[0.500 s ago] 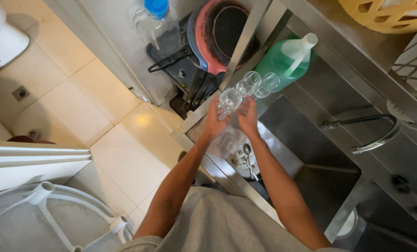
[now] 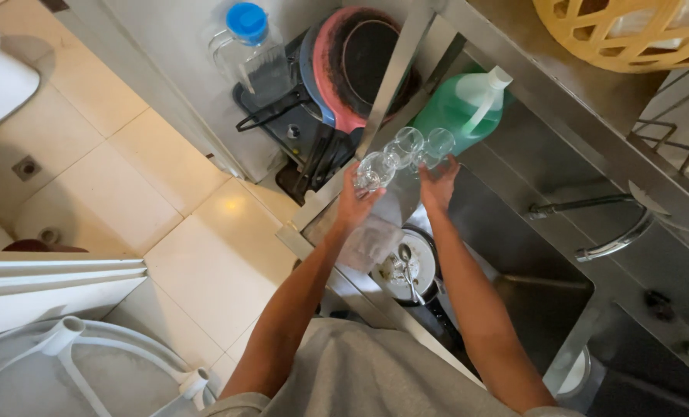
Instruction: Wiping a stainless steel counter and organizing glasses in a kitchen area.
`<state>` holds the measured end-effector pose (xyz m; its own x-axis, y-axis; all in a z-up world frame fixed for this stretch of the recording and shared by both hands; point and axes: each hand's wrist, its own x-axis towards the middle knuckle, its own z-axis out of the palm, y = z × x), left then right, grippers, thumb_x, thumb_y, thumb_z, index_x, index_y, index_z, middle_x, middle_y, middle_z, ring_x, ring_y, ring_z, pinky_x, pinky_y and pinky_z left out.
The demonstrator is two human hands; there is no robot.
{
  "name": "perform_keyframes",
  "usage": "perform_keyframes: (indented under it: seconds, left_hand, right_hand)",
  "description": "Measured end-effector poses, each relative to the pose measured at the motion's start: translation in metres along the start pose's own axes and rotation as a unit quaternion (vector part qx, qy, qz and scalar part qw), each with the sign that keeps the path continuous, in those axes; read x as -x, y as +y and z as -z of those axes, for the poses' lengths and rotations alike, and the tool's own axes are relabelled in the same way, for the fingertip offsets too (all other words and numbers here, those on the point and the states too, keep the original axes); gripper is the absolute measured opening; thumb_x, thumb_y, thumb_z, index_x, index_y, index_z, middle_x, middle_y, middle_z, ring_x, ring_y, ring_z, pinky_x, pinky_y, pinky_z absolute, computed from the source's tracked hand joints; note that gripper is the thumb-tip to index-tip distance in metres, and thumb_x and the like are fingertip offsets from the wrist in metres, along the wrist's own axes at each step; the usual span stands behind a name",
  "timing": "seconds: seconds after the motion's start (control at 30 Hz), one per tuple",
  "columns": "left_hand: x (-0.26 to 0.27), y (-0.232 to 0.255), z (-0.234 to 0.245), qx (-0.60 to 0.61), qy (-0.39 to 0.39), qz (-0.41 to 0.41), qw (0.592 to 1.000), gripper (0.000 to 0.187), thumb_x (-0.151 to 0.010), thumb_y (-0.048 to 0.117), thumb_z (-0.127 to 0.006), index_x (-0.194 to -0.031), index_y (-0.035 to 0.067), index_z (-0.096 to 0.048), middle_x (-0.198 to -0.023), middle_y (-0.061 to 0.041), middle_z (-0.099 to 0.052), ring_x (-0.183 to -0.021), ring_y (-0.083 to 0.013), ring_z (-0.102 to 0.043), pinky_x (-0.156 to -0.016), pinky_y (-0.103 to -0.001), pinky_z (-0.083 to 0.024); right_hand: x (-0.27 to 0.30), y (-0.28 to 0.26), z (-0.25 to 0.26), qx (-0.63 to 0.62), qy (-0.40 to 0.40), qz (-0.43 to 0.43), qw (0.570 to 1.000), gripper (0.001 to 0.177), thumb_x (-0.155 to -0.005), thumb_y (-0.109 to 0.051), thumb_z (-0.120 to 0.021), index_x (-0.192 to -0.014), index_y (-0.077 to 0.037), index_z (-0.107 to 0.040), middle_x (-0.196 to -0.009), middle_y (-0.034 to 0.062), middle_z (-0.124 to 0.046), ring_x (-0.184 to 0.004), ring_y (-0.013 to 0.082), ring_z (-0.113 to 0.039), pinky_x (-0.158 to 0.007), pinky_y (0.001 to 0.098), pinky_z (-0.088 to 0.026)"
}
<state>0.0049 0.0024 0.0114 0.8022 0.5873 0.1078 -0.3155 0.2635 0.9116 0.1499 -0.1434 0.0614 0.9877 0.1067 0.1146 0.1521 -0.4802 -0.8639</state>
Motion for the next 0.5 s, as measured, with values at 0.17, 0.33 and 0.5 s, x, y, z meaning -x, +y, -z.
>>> perform_keyframes:
  seconds: [0.17, 0.33, 0.5]
  left_hand:
    - [-0.001, 0.013, 0.003, -0.026, -0.008, 0.011, 1.000, 0.087, -0.084, 0.004, -0.085, -0.152, 0.009, -0.031, -0.141, -0.015, -0.053, -0.120, -0.0256, -0.066, -0.101, -0.038, -0.058]
    - [-0.014, 0.002, 0.017, -0.035, -0.052, 0.000, 0.998, 0.085, -0.084, 0.005, -0.084, -0.152, 0.008, -0.032, -0.140, -0.015, -0.053, -0.119, -0.0253, -0.066, -0.098, -0.038, -0.059]
    - [-0.018, 0.003, 0.027, -0.011, -0.094, 0.039, 0.995, 0.083, -0.086, 0.003, -0.080, -0.154, 0.011, -0.033, -0.145, -0.012, -0.053, -0.118, -0.0254, -0.068, -0.096, -0.038, -0.060]
  right_hand:
    - [-0.008, 0.025, -0.008, -0.042, 0.000, 0.008, 0.999, 0.081, -0.089, -0.030, -0.083, -0.152, -0.010, -0.037, -0.133, 0.0199, -0.062, -0.108, 0.0286, -0.073, -0.095, 0.0419, -0.055]
    - [-0.005, 0.016, -0.006, -0.064, 0.007, -0.006, 0.998, 0.083, -0.089, -0.035, -0.083, -0.152, -0.010, -0.034, -0.131, 0.0192, -0.061, -0.102, 0.0247, -0.076, -0.093, 0.0399, -0.056]
    - [-0.003, 0.009, -0.004, -0.034, 0.005, -0.030, 0.999, 0.077, -0.089, -0.041, -0.081, -0.150, -0.015, -0.040, -0.128, 0.0178, -0.064, -0.092, 0.0240, -0.077, -0.085, 0.0387, -0.059]
